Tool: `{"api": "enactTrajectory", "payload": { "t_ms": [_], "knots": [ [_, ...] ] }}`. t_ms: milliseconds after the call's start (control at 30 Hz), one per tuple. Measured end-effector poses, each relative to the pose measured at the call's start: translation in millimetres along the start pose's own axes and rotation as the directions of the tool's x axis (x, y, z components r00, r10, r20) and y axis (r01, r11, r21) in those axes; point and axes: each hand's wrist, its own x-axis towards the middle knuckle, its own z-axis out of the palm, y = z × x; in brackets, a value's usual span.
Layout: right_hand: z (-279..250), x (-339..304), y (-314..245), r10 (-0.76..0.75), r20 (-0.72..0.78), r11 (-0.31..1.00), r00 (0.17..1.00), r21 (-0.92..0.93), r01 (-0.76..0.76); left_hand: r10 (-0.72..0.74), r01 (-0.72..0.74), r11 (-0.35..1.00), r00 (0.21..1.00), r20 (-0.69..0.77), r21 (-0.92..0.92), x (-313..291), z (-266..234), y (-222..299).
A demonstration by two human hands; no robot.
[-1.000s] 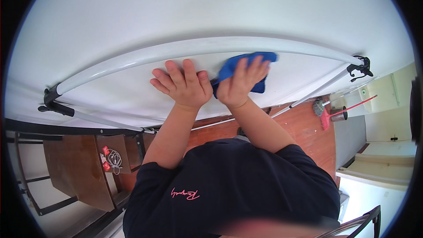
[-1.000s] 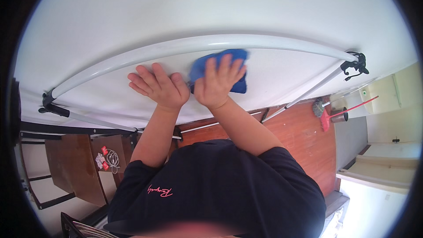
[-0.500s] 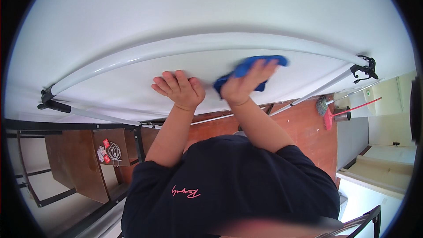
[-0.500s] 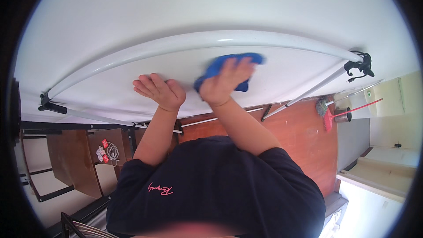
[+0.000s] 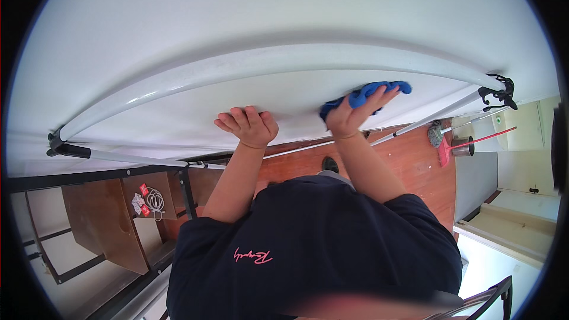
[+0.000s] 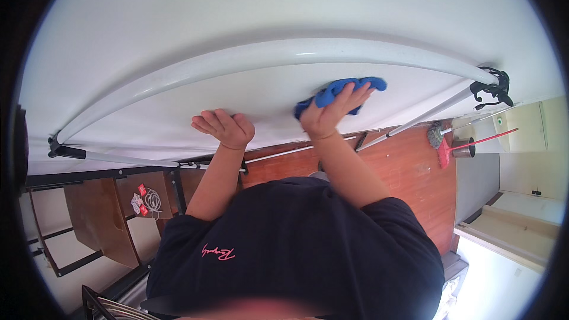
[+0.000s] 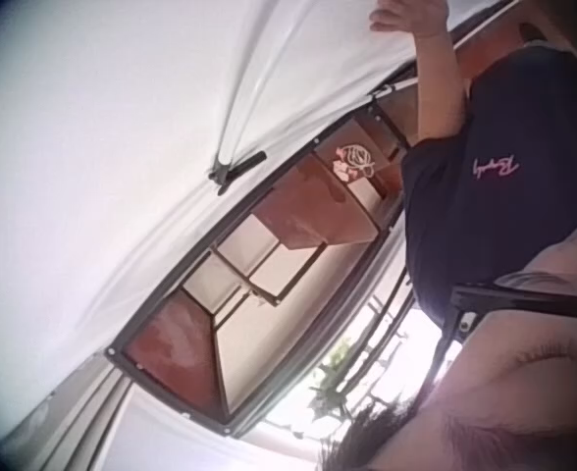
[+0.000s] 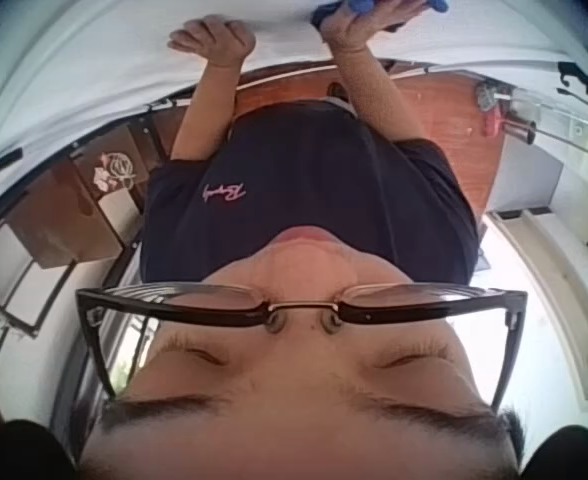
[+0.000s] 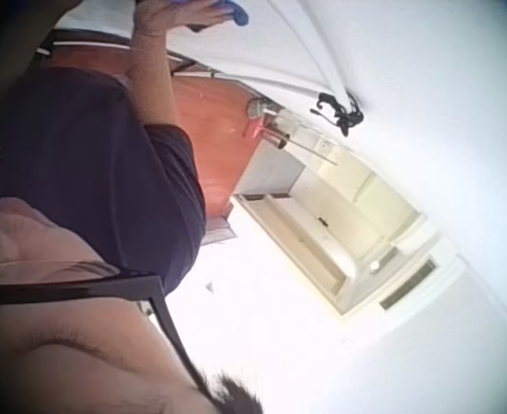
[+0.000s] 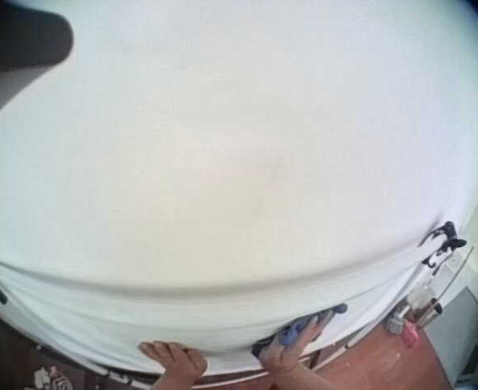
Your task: Wiping a white vertical panel or whiteboard with a blue cloth.
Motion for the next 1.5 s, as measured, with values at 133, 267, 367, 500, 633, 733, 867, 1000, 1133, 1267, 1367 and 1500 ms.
{"api": "enactTrajectory", "payload": {
  "t_ms": [133, 267, 367, 500, 633, 733, 867, 1000, 1133, 1267, 1367, 1500],
  "knots": [
    [24.2, -67.2, -25.8, -0.172, 0.129, 0.985, 0.977, -0.012, 0.175, 0.031, -0.031, 0.999, 0.999, 0.006, -0.01, 2.2, -0.6, 0.7],
    [18.7, -82.0, -11.2, -0.449, 0.279, 0.886, 0.849, 0.014, 0.464, 0.004, -0.004, 1.0, 1.0, 0.012, 0.006, -2.0, -2.4, -0.5],
    [1.7, -77.1, 20.6, -0.34, 0.247, 0.938, 0.907, 0.018, 0.347, 0.018, -0.018, 1.0, 1.0, 0.008, -0.003, -2.6, -2.7, -2.3],
    [-16.4, -51.7, 39.9, -0.075, 0.186, 0.991, 0.98, -0.091, 0.093, 0.017, -0.017, 1.0, 1.0, 0.007, 0.003, -2.9, -2.7, -4.3],
    [12.7, -75.3, 1.9, 0.178, 0.071, 0.982, 0.982, 0.059, -0.182, 0.022, -0.022, 1.0, 1.0, -0.004, -0.008, 0.4, -1.2, -1.4],
    [22.4, -105.6, -11.8, -0.105, 0.193, 0.994, 0.976, 0.018, 0.103, 0.027, -0.027, 1.0, 1.0, -0.009, -0.012, 0.5, 0.0, -1.1],
    [5.1, -114.8, 25.1, -0.382, 0.368, 0.915, 0.848, 0.025, 0.402, 0.031, -0.031, 1.0, 1.0, 0.004, 0.003, -2.0, -1.6, -2.8],
    [-24.2, -111.7, 79.2, -0.371, 0.398, 0.915, 0.839, 0.001, 0.404, 0.027, -0.027, 1.0, 1.0, -0.001, 0.001, -0.3, -1.3, -3.6],
    [-22.5, -112.3, 67.5, -0.206, 0.328, 0.965, 0.922, -0.087, 0.247, 0.031, -0.031, 0.999, 0.999, -0.012, -0.01, 0.5, -1.4, -2.8],
    [11.9, -143.2, 17.4, 0.171, 0.182, 0.98, 0.968, 0.068, -0.186, 0.029, -0.029, 0.999, 1.0, 0.002, -0.015, -1.2, -0.5, -3.9],
    [19.1, -162.3, 19.8, -0.133, 0.283, 0.991, 0.95, 0.01, 0.136, 0.027, -0.027, 0.999, 1.0, 0.006, -0.018, -2.3, 0.8, -3.2],
    [-15.3, -147.8, 68.2, -0.406, 0.48, 0.903, 0.778, 0.078, 0.423, 0.029, -0.029, 1.0, 1.0, -0.003, 0.004, -3.5, -2.5, -5.9]
  ]
}}
